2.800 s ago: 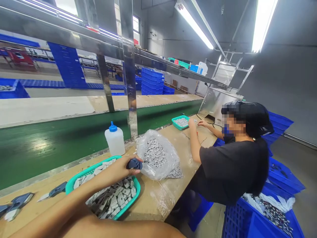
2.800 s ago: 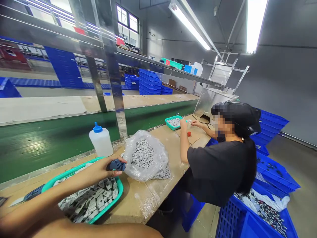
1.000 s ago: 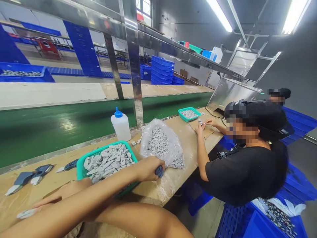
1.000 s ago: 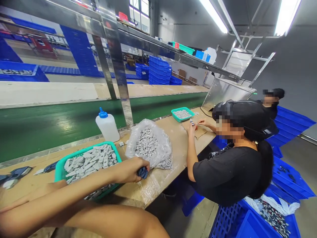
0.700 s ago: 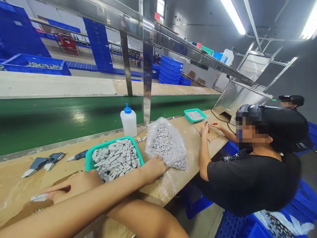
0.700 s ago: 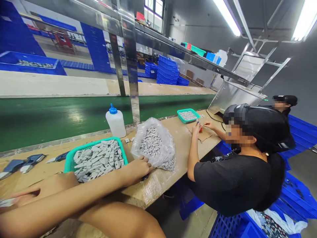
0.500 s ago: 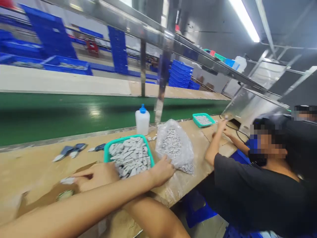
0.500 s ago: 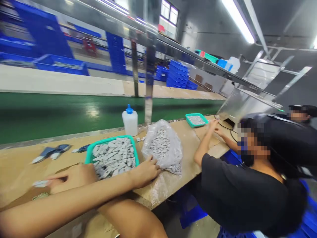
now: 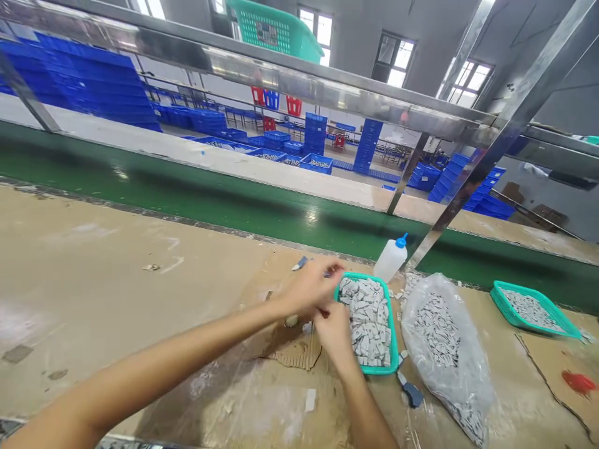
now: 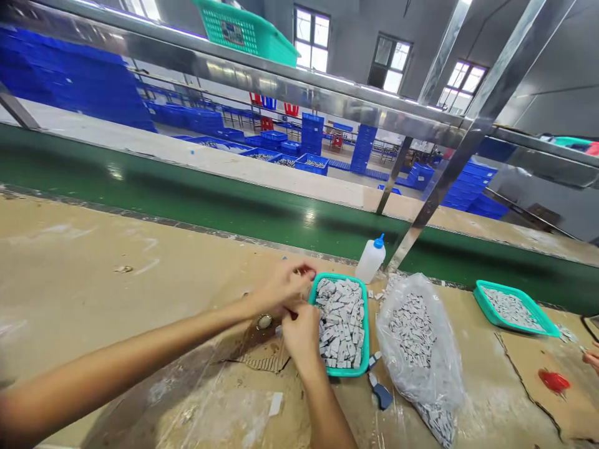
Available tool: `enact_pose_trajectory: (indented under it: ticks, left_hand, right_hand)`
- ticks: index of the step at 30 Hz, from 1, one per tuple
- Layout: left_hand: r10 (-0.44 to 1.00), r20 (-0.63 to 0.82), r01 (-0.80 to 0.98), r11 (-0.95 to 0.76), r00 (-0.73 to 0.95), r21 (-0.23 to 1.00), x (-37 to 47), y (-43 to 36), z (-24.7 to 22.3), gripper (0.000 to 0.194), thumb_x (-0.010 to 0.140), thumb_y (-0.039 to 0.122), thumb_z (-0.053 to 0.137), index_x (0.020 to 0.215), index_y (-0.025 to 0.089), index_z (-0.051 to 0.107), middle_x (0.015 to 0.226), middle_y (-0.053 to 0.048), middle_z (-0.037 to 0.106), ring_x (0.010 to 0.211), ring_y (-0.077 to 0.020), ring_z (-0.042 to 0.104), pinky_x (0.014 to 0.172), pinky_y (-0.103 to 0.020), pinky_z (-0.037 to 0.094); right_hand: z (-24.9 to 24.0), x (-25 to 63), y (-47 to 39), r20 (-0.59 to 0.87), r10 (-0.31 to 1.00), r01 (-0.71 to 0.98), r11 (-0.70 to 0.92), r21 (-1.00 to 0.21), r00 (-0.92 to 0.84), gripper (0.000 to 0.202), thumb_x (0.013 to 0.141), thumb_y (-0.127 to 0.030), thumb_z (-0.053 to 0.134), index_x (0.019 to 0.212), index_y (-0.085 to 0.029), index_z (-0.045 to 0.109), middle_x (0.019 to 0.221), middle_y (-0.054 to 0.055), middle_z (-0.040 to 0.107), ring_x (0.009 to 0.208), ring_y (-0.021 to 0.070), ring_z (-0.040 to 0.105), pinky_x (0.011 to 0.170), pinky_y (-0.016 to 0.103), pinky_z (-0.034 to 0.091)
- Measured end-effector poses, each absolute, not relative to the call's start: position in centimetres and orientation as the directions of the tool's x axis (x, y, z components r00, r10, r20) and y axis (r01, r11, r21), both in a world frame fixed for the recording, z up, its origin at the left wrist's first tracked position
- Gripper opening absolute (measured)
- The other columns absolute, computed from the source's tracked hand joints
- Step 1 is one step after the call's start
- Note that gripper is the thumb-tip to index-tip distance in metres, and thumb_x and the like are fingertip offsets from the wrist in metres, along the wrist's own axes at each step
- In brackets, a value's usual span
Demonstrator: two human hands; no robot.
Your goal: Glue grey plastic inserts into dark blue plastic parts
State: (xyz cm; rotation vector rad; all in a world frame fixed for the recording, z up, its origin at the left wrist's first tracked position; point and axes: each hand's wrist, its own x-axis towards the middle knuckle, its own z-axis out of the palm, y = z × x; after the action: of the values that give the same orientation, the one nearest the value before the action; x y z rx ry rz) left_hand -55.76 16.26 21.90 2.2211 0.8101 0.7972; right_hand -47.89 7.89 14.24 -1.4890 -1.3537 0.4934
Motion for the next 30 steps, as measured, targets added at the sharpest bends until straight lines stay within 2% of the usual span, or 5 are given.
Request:
enact_pose_trajectory:
  ticks: [2, 7, 11, 21, 30]
  left_hand:
    - [0.863, 0.202, 0.499, -0.442, 0.462, 0.745, -58.0, 21.3, 20.8, 0.031, 0.088, 0.033, 0.046, 0.105, 0.014, 0.062, 0.096, -0.009, 0.069, 0.089, -0.0209, 0.063, 0.079, -0.030, 0.047]
    - [0.897, 0.103, 0.567, -0.356, 0.429, 0.742, -60.4, 27.4, 16.1, 0.030, 0.072, 0.041, 0.067, 0.084, 0.013, 0.066, 0.079, -0.011, 0.067, 0.092, -0.0298, 0.061, 0.080, -0.034, 0.044]
    - [0.879, 0.131, 0.479, -0.369, 0.459, 0.796, -60.5, 27.6, 13.9, 0.030, 0.067, 0.042, 0.073, 0.082, 0.017, 0.069, 0.090, -0.011, 0.070, 0.109, -0.0322, 0.056, 0.091, -0.034, 0.042]
    - [0.862, 0.135, 0.174, -0.249, 0.489, 0.953, -63.6, 24.9, 13.7, 0.044, 0.063, 0.037, 0.071, 0.098, 0.013, 0.061, 0.104, -0.012, 0.070, 0.098, -0.0232, 0.065, 0.092, -0.037, 0.050]
    - [0.854, -0.070, -0.003, 0.083, 0.516, 0.997, -65.1, 18.9, 15.0, 0.045, 0.063, 0.040, 0.079, 0.096, 0.014, 0.063, 0.099, -0.010, 0.073, 0.094, -0.0234, 0.068, 0.089, -0.038, 0.052]
  right_hand:
    - [14.5, -48.0, 7.7, 0.271, 0.918, 0.443, 0.123, -0.888, 0.288, 0.021, 0.084, -0.020, 0.061, 0.093, -0.024, 0.079, 0.083, 0.004, 0.077, 0.075, 0.0201, 0.071, 0.069, 0.029, 0.054]
    - [14.8, -48.0, 7.7, 0.198, 0.934, 0.391, 0.071, -0.918, 0.296, 0.021, 0.083, -0.024, 0.061, 0.095, -0.026, 0.078, 0.092, 0.005, 0.077, 0.082, 0.0216, 0.071, 0.075, 0.032, 0.054]
    - [14.9, -47.9, 7.6, 0.180, 0.939, 0.390, 0.054, -0.919, 0.294, 0.022, 0.083, -0.027, 0.060, 0.097, -0.026, 0.078, 0.093, 0.005, 0.077, 0.083, 0.0221, 0.070, 0.075, 0.033, 0.054]
    - [14.2, -47.8, 7.7, 0.171, 0.933, 0.389, 0.037, -0.920, 0.315, 0.026, 0.081, -0.033, 0.061, 0.097, -0.024, 0.079, 0.084, 0.006, 0.075, 0.071, 0.0193, 0.065, 0.066, 0.030, 0.053]
    - [15.3, -47.6, 7.1, 0.088, 0.942, 0.306, -0.016, -0.952, 0.323, 0.027, 0.083, -0.037, 0.062, 0.101, -0.022, 0.077, 0.084, 0.005, 0.074, 0.067, 0.0171, 0.064, 0.068, 0.032, 0.054]
